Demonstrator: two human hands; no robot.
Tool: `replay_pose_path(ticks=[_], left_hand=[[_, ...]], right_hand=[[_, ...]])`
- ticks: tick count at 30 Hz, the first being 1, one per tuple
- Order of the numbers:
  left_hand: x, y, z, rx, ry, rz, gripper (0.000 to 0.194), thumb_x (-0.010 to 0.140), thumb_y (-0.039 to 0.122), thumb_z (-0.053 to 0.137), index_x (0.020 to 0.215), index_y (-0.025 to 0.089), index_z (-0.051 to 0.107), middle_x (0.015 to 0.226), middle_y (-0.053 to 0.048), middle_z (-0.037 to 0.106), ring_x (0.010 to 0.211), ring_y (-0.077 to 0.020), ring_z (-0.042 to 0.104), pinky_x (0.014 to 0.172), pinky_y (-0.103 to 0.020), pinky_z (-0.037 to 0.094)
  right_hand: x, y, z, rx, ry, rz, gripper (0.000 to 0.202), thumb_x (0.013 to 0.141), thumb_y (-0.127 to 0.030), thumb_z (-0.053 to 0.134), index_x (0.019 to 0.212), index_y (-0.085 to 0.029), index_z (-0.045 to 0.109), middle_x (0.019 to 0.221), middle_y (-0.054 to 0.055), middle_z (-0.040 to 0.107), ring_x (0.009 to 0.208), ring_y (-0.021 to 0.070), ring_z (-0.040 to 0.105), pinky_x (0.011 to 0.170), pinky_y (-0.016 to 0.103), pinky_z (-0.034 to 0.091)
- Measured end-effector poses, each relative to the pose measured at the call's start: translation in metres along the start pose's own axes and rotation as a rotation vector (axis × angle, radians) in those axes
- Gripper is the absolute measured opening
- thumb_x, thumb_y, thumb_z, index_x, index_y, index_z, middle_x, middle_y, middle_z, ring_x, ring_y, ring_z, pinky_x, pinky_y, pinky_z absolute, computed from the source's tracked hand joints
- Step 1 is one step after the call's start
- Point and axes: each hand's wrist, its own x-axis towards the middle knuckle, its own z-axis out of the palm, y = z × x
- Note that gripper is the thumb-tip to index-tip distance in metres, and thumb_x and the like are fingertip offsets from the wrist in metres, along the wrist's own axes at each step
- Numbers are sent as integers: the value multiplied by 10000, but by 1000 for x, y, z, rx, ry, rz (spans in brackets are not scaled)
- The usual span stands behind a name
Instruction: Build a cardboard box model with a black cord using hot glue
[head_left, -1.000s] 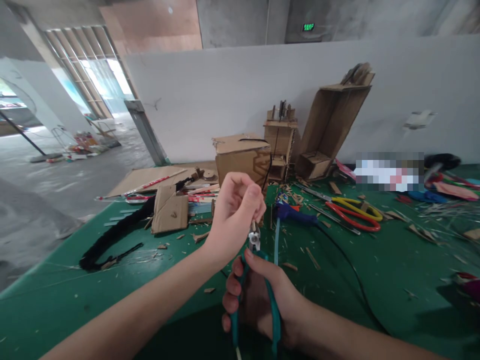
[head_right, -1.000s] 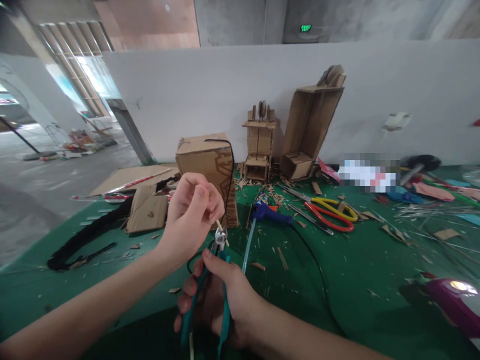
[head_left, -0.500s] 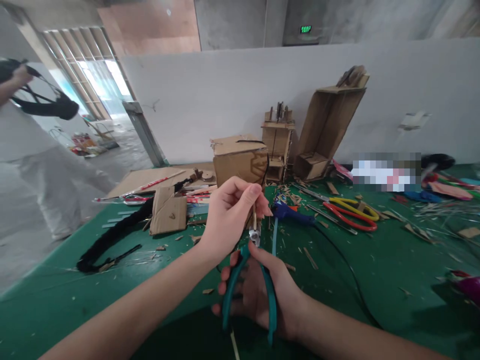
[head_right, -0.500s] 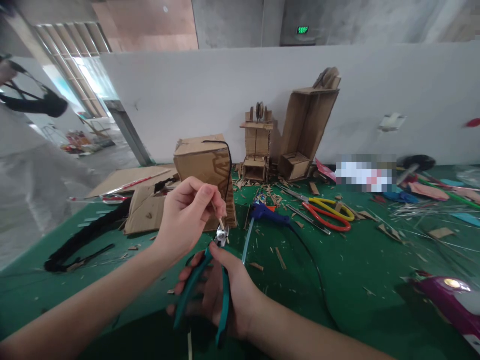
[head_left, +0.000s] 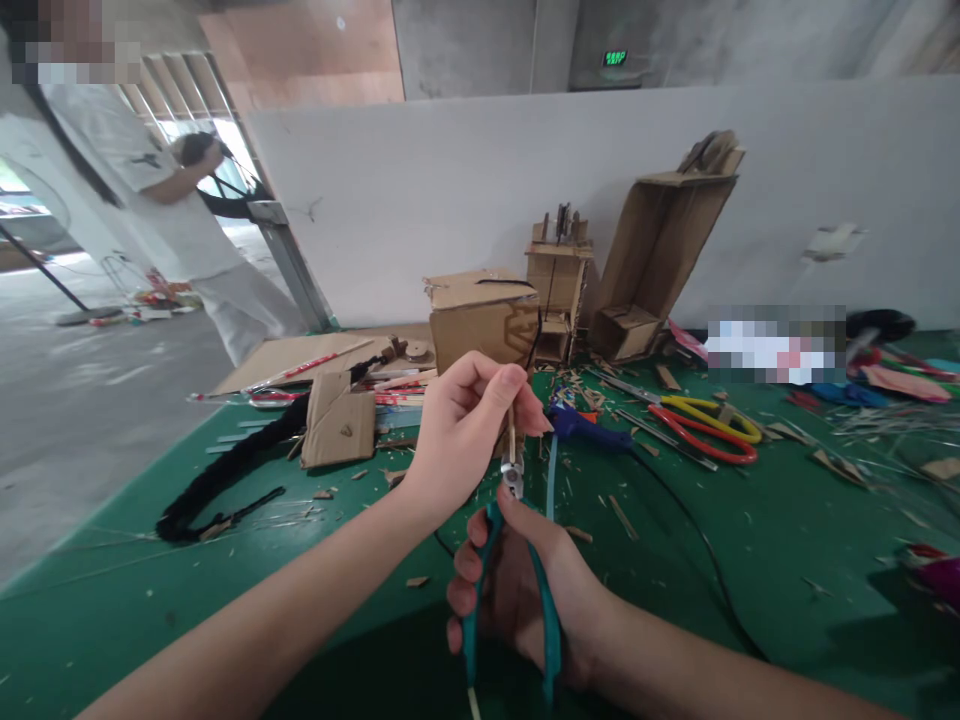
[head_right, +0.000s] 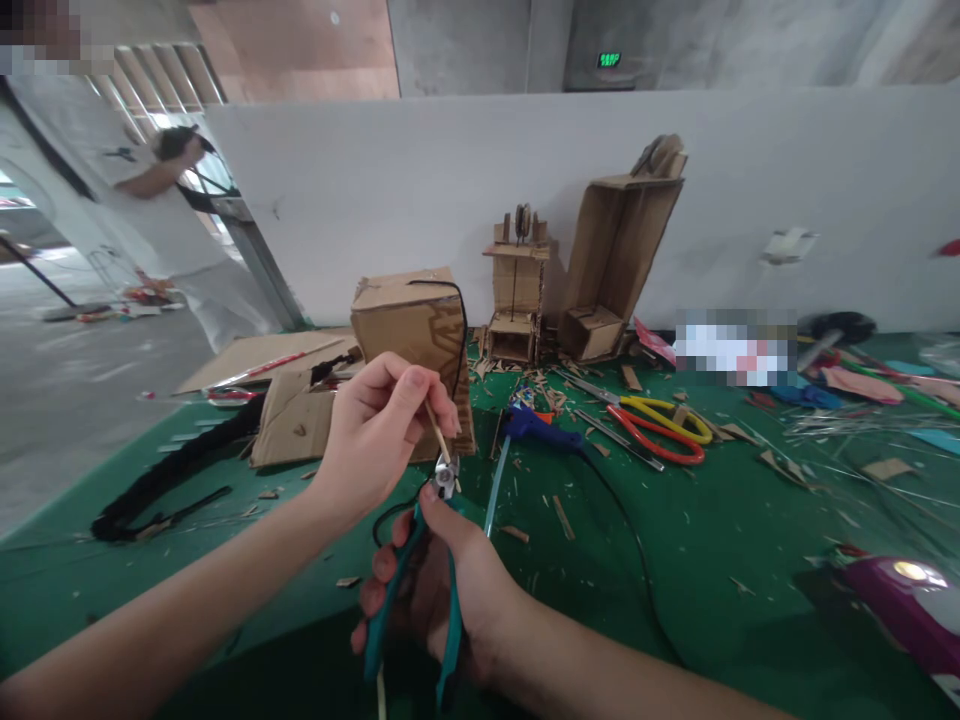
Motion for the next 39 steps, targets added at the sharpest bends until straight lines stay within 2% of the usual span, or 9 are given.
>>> replay_pose_path(ticks=[4, 9, 14, 18, 24, 28, 33, 36, 39], left_hand=[[-2, 1, 1, -8, -3, 26, 194, 879, 280, 527, 729, 163, 491, 633, 30, 599, 545, -83, 595, 532, -213, 487], [-1, 3, 0, 71, -43, 0, 207, 908, 311, 466, 808, 155, 559, 632, 11, 614, 554, -94, 609, 525, -214, 496], [17, 20, -14, 153, 115, 238, 185, 880, 325, 519, 788, 173, 570, 606, 26, 576, 537, -86, 583, 533, -214, 483], [20, 27, -18, 106, 61, 227, 198, 900, 341, 479, 801, 192, 564, 560, 47, 479, 412, -59, 452, 398, -196, 366], [17, 27, -17, 119, 65, 213, 261, 904, 374, 465, 767, 188, 587, 512, 51, 368, 386, -44, 310, 369, -197, 222], [24, 40, -26, 93, 116, 270, 260, 885, 396, 484, 749, 205, 597, 498, 47, 353, 368, -47, 282, 352, -207, 188], [31, 61, -42, 93, 139, 246, 135, 846, 249, 501, 740, 219, 578, 501, 41, 378, 355, -54, 276, 329, -212, 177], [27, 67, -42, 179, -13, 132, 129, 843, 195, 468, 780, 219, 578, 531, 35, 411, 371, -62, 307, 346, -207, 205], [18, 68, -32, 520, -319, 18, 116, 852, 200, 470, 846, 218, 584, 606, 12, 492, 461, -92, 426, 405, -212, 309]], right_hand=[[0, 1, -2, -17, -10, 27, 426, 828, -592, 420, 710, -189, 490, 581, -14, 507, 520, 140, 493, 532, 320, 419], [-1, -12, 0, 30, 56, 14, 404, 827, -563, 463, 659, -197, 434, 502, -62, 385, 421, 76, 335, 426, 214, 258], [-2, -17, 1, -56, -33, -58, 250, 825, -407, 525, 712, -187, 488, 591, -32, 475, 537, 109, 462, 578, 294, 408], [-2, -9, 1, -87, -93, -71, 227, 801, -386, 544, 786, -159, 549, 704, 18, 540, 667, 154, 534, 738, 402, 437], [-4, -16, 3, -304, -42, -247, 253, 725, -377, 647, 826, -152, 586, 770, 30, 561, 713, 165, 546, 759, 370, 412], [-18, -48, 16, -785, 61, -414, 241, 754, -400, 619, 865, -191, 574, 761, 19, 565, 711, 157, 520, 705, 334, 396], [-57, -100, 27, -1970, 232, -608, 238, 795, -381, 570, 977, -228, 579, 926, 63, 599, 841, 220, 516, 742, 375, 380], [-78, -125, 5, -2494, 461, -618, 284, 769, -391, 561, 968, -195, 616, 934, 106, 621, 913, 296, 522, 808, 450, 363], [-93, -143, -32, -2657, 756, -564, 383, 800, -409, 506, 1049, -135, 607, 1045, 158, 625, 1022, 335, 522, 870, 462, 362]])
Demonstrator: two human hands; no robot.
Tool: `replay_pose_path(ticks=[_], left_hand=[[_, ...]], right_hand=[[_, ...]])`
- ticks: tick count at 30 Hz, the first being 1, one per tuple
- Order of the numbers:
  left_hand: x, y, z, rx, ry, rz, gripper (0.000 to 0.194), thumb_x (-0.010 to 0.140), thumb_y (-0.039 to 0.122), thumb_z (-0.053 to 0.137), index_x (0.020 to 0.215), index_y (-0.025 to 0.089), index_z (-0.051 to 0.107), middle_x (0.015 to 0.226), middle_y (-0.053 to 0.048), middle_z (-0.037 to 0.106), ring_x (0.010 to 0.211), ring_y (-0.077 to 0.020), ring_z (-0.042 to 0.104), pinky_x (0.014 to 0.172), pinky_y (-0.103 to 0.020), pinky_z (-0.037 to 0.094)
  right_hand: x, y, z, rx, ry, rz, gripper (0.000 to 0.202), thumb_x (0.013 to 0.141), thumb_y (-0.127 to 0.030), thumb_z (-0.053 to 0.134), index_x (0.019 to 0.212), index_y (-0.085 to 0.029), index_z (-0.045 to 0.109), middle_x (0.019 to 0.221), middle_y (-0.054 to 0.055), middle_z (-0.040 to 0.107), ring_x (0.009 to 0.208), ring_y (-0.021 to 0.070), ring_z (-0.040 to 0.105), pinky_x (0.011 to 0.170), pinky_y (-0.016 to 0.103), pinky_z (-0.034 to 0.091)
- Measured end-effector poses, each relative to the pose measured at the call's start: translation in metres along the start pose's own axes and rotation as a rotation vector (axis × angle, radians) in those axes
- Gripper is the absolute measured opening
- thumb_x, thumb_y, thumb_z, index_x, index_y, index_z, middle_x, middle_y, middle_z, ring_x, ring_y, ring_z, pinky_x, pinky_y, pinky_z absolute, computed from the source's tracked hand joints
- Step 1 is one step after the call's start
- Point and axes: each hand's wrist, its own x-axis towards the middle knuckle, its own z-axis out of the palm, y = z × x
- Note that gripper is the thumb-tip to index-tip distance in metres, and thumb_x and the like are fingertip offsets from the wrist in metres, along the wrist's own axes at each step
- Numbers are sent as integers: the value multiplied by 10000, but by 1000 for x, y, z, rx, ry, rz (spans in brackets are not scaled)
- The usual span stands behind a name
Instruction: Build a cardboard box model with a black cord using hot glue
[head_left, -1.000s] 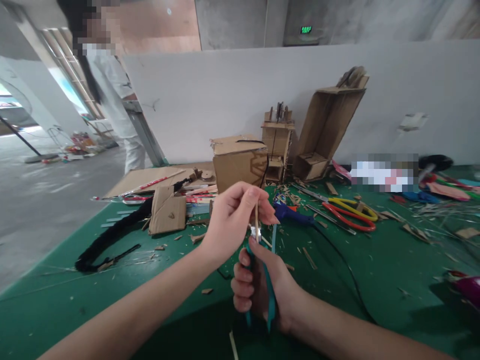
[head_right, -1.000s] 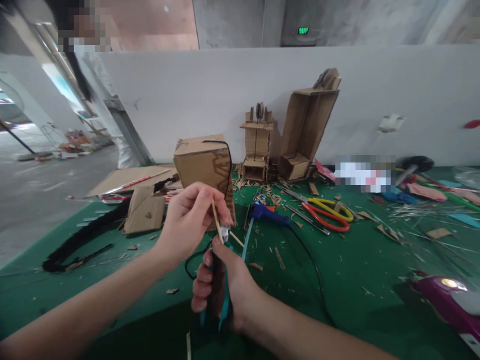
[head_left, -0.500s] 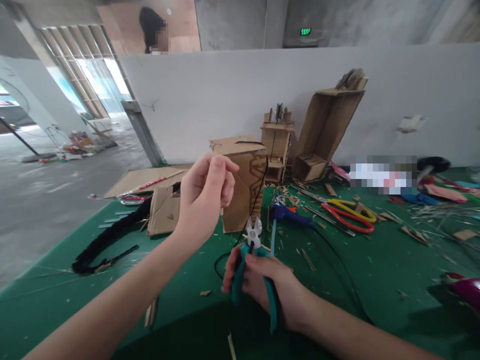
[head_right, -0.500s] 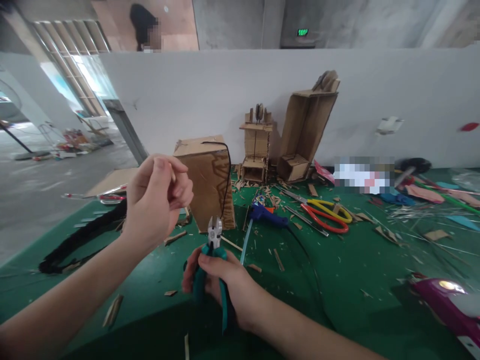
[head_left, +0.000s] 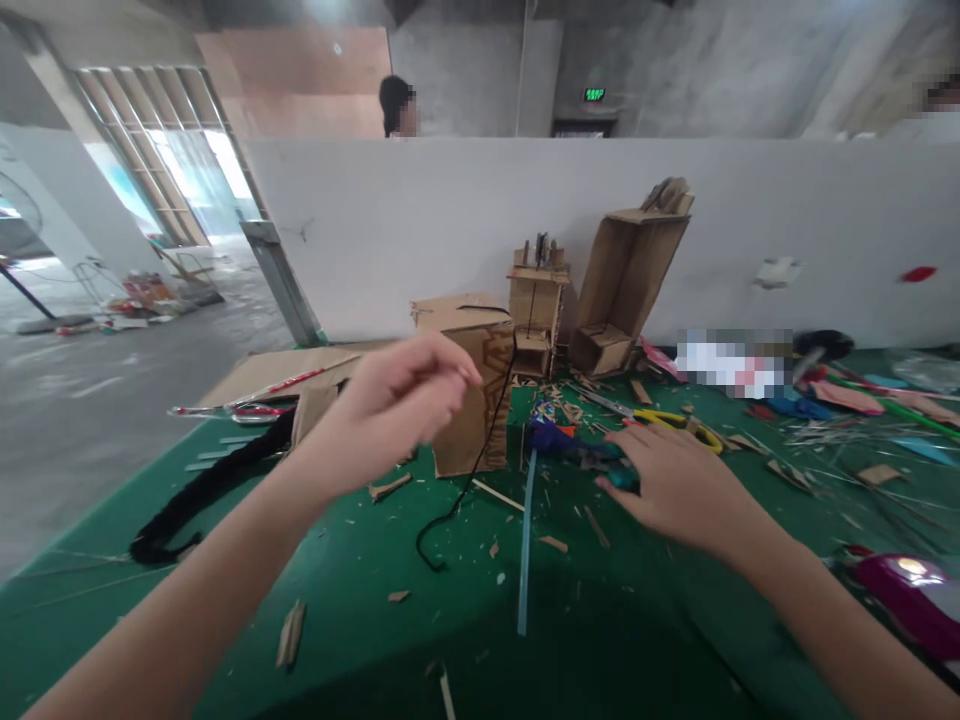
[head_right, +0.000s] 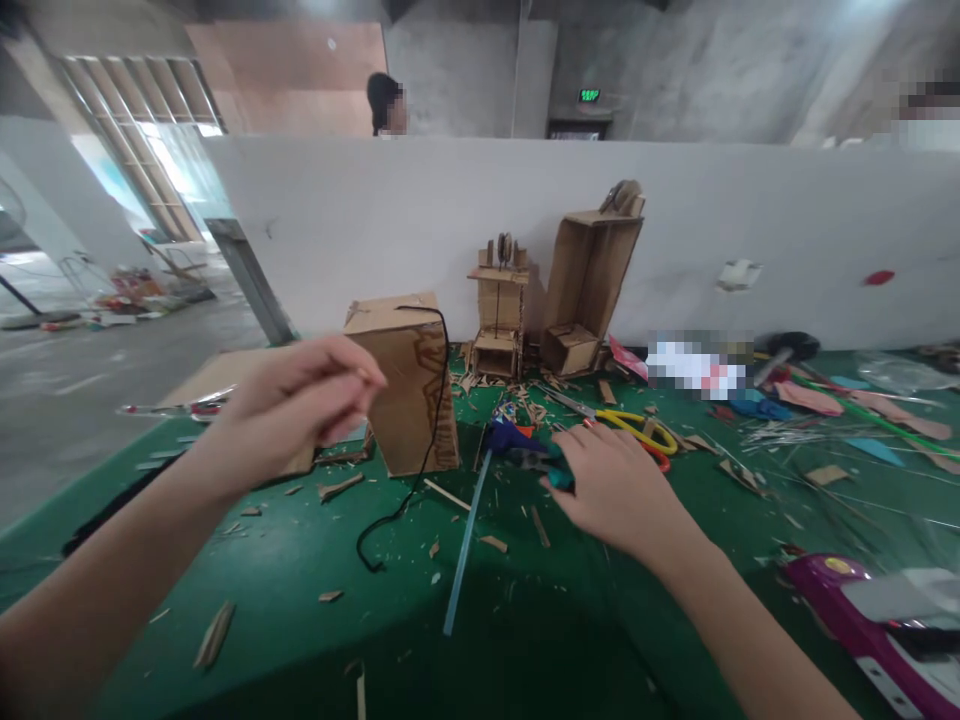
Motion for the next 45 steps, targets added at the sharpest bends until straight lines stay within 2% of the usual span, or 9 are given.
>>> replay_pose_path(ticks=[4, 6, 8, 11, 14, 20, 29, 40, 45], left_hand=[[-13, -2, 21, 508, -680, -59, 153, 848, 194, 454, 810, 223, 599, 807, -22, 608, 679, -145, 553, 570, -245, 412], [-23, -14, 27, 694, -805, -142, 178, 844, 187, 435, 775, 214, 597, 803, -32, 614, 667, -162, 559, 542, -252, 394], [-35, -33, 26, 881, -793, -227, 186, 839, 164, 416, 810, 200, 596, 808, -54, 622, 660, -189, 577, 536, -276, 393], [-53, -62, 13, 1037, -650, -216, 253, 854, 121, 361, 963, 197, 575, 902, -75, 624, 769, -209, 613, 598, -287, 421], [-64, -81, -3, 1173, -527, -231, 247, 892, 171, 318, 953, 189, 556, 912, -74, 605, 778, -214, 610, 587, -291, 420], [-71, -91, -8, 1162, -455, -255, 283, 928, 262, 274, 965, 206, 549, 928, -53, 595, 778, -185, 597, 614, -285, 429], [-71, -125, -25, 1256, -353, -209, 294, 906, 322, 342, 1043, 217, 580, 990, -79, 602, 964, -259, 545, 827, -393, 432], [-66, -115, -26, 1314, -143, -325, 332, 895, 288, 322, 1060, 160, 581, 1038, -112, 624, 975, -276, 575, 819, -391, 444], [-34, -111, -45, 1441, -27, -295, 333, 872, 265, 379, 1150, 189, 547, 1061, -113, 609, 1058, -304, 521, 882, -431, 405]], right_hand=[[-10, 37, 23, -43, -126, 212, 469, 812, -525, 451, 1022, -133, 601, 1025, 149, 643, 937, 320, 581, 766, 426, 425], [-12, 46, 27, -68, -188, 288, 483, 817, -563, 416, 974, -145, 600, 985, 141, 649, 893, 326, 592, 714, 428, 432], [-13, 49, 27, -107, -222, 346, 489, 821, -579, 391, 942, -152, 596, 982, 143, 642, 901, 345, 587, 683, 436, 431], [-14, 44, 28, -158, -218, 366, 485, 823, -560, 399, 981, -144, 591, 1042, 160, 619, 970, 370, 560, 720, 463, 422], [-15, 39, 30, -169, -205, 363, 497, 829, -528, 411, 1084, -133, 572, 1095, 173, 597, 1013, 373, 538, 775, 490, 409], [-15, 38, 34, -164, -227, 373, 540, 848, -524, 373, 1181, -129, 528, 1156, 185, 563, 1056, 386, 503, 774, 529, 416], [-11, 37, 37, -192, -291, 411, 571, 856, -546, 340, 1231, -143, 492, 1202, 161, 530, 1076, 383, 476, 794, 557, 413], [-14, 28, 38, -206, -220, 365, 508, 873, -489, 377, 1202, -127, 513, 1157, 161, 563, 999, 343, 544, 811, 491, 418], [-12, 22, 27, -258, -57, 337, 450, 889, -417, 389, 1204, -122, 517, 1105, 154, 602, 992, 354, 535, 782, 491, 413]])
